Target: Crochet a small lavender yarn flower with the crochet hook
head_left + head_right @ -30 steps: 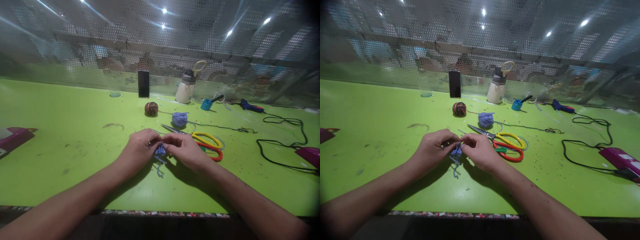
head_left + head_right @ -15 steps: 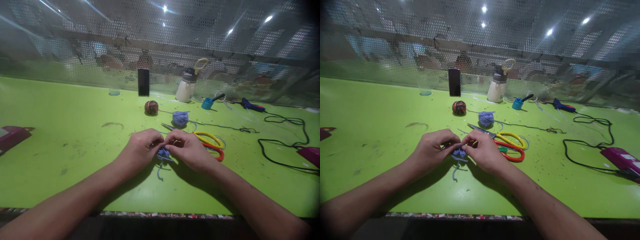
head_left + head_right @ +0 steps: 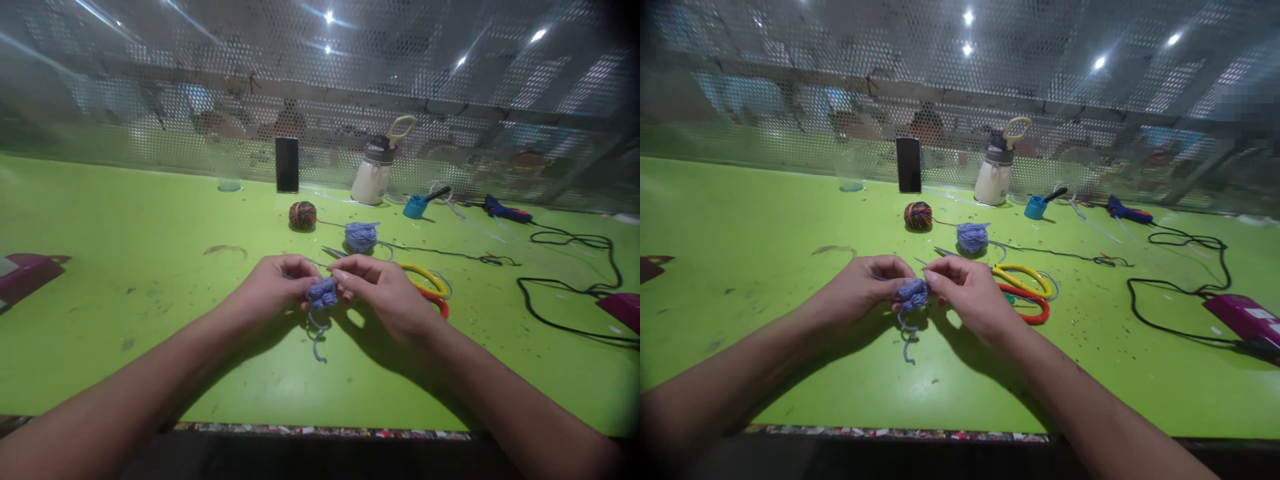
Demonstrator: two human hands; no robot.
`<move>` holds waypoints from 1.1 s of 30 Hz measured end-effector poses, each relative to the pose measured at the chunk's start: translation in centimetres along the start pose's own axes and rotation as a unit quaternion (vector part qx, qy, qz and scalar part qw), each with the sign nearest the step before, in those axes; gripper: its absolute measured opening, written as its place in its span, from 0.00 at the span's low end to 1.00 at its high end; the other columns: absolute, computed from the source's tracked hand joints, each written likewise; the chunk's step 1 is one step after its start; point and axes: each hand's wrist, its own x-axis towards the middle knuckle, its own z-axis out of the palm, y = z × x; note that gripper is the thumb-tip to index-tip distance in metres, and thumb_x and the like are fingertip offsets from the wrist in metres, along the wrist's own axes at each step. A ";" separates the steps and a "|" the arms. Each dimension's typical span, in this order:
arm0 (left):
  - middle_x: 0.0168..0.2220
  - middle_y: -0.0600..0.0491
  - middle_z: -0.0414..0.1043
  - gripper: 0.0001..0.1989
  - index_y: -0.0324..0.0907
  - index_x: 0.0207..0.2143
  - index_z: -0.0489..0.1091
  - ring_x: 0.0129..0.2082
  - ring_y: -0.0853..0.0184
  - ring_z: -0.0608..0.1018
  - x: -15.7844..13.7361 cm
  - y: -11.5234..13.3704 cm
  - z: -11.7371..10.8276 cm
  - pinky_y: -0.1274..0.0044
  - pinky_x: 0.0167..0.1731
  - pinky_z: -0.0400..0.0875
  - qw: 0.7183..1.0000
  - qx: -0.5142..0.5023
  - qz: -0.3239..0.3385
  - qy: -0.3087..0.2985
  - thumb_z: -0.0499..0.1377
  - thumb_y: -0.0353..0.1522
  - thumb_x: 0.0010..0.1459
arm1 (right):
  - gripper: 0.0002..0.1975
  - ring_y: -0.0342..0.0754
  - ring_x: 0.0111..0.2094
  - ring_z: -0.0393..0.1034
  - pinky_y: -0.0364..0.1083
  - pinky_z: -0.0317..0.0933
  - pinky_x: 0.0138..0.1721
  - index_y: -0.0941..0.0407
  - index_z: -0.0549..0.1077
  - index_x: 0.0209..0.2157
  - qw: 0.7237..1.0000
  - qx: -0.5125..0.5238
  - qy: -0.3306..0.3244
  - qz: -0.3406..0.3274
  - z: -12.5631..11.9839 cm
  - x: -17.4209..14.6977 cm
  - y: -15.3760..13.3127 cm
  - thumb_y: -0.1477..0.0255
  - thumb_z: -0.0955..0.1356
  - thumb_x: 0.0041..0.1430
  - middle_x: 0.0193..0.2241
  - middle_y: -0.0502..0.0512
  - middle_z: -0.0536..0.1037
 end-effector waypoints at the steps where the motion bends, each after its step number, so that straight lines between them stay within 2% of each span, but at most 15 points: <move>1: 0.19 0.55 0.69 0.06 0.37 0.24 0.72 0.18 0.73 0.68 0.0 -0.1 -0.1 0.77 0.22 0.62 1.000 -0.018 -0.003 -0.006 0.67 0.28 0.49 | 0.08 0.44 0.28 0.68 0.47 0.61 0.31 0.56 0.76 0.37 1.000 0.015 -0.003 0.000 0.0 -0.1 -0.1 0.69 0.71 0.55 0.28 0.52 0.76; 7: 0.22 0.53 0.72 0.10 0.35 0.25 0.71 0.20 0.75 0.71 0.1 -0.1 -0.3 0.82 0.20 0.63 0.994 -0.104 -0.014 -0.032 0.70 0.29 0.44 | 0.12 0.48 0.36 0.70 0.48 0.62 0.35 0.55 0.77 0.41 0.997 0.046 -0.053 -0.012 0.1 -0.7 -0.7 0.71 0.73 0.53 0.37 0.56 0.78; 11: 0.21 0.54 0.73 0.08 0.34 0.26 0.72 0.18 0.76 0.71 0.1 0.0 -0.5 0.83 0.19 0.64 0.991 -0.128 -0.023 -0.041 0.69 0.27 0.46 | 0.09 0.47 0.33 0.70 0.48 0.62 0.35 0.55 0.79 0.39 0.997 0.053 -0.062 -0.013 0.0 -0.8 -0.8 0.71 0.73 0.54 0.34 0.55 0.79; 16: 0.21 0.52 0.74 0.09 0.35 0.25 0.71 0.20 0.74 0.74 0.0 0.0 -0.4 0.82 0.22 0.66 0.988 -0.145 -0.032 -0.050 0.70 0.28 0.47 | 0.08 0.44 0.28 0.66 0.47 0.61 0.33 0.55 0.79 0.38 0.997 0.045 -0.064 -0.027 -0.1 -1.0 -0.7 0.70 0.69 0.59 0.27 0.52 0.76; 22: 0.20 0.54 0.72 0.09 0.34 0.25 0.72 0.16 0.77 0.69 -0.1 0.4 -0.2 0.84 0.18 0.62 0.989 -0.135 -0.043 -0.044 0.70 0.28 0.47 | 0.05 0.44 0.29 0.66 0.47 0.61 0.33 0.56 0.78 0.35 0.997 0.043 -0.062 -0.011 0.2 -1.3 -1.2 0.70 0.70 0.57 0.30 0.53 0.76; 26: 0.20 0.54 0.73 0.09 0.35 0.25 0.72 0.18 0.75 0.71 -0.4 0.6 -0.1 0.83 0.20 0.64 0.992 -0.112 -0.047 -0.041 0.70 0.29 0.47 | 0.05 0.44 0.29 0.66 0.46 0.61 0.33 0.57 0.76 0.32 0.996 0.049 -0.071 -0.001 0.2 -1.4 -1.0 0.69 0.71 0.56 0.28 0.52 0.75; 30: 0.21 0.55 0.73 0.10 0.36 0.26 0.73 0.20 0.75 0.72 -0.6 0.6 -0.1 0.82 0.22 0.65 0.997 -0.070 -0.008 -0.030 0.70 0.32 0.48 | 0.06 0.45 0.29 0.67 0.46 0.62 0.32 0.56 0.76 0.33 0.996 0.033 -0.078 0.000 0.0 -1.4 -1.0 0.68 0.72 0.56 0.29 0.53 0.75; 33: 0.22 0.56 0.72 0.06 0.37 0.26 0.73 0.21 0.74 0.71 -0.8 0.7 0.1 0.81 0.22 0.65 0.994 0.041 0.101 0.004 0.66 0.30 0.51 | 0.05 0.46 0.32 0.68 0.47 0.62 0.33 0.56 0.77 0.32 0.995 -0.027 -0.068 -0.069 -0.1 -1.5 -1.5 0.70 0.70 0.58 0.31 0.54 0.75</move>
